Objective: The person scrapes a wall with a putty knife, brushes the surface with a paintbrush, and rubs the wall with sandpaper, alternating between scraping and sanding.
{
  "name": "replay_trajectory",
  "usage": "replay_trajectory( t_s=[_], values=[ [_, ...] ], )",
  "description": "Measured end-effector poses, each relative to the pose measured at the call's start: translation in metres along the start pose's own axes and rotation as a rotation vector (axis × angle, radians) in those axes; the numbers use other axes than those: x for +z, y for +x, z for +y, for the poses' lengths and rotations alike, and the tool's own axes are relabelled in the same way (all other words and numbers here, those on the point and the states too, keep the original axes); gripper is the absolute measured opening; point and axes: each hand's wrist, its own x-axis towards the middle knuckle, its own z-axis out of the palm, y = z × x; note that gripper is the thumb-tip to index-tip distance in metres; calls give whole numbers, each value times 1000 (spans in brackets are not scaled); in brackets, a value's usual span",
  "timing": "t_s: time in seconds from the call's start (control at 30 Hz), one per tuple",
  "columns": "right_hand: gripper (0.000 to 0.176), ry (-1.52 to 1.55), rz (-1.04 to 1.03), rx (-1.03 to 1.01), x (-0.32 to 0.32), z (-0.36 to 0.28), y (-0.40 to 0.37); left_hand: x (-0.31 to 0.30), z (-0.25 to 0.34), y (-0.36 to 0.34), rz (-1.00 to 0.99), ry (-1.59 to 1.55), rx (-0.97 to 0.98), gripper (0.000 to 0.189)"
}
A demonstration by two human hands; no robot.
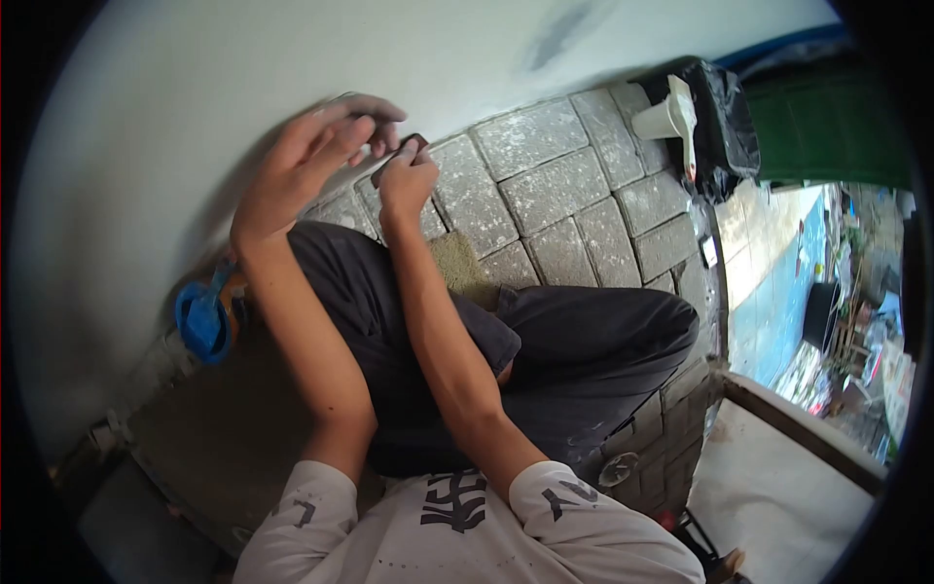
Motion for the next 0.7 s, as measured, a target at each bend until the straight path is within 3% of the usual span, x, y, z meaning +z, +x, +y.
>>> replay_trajectory(
  t_s=[0.27,0.3,0.37,0.43,0.5,0.53,0.7],
  values=[
    [33,-224,72,-159,7,-15,-14,7,0,2,19,12,-70,40],
    [33,-222,80,-154,3,-16,-14,9,-1,1,10,12,-74,40],
    [35,-217,13,74,-3,-23,-9,10,1,5,26,-16,-59,38],
    [35,-186,30,78,0,-22,-8,10,1,4,25,-10,-71,38],
    [35,-169,89,-160,3,-22,-14,13,0,8,35,-13,-91,38],
    [37,-191,8,-45,-4,-39,-19,14,1,9,33,-12,-80,38],
    [42,-148,17,-66,4,-28,-20,17,3,10,-6,7,-102,37]
  ],
)
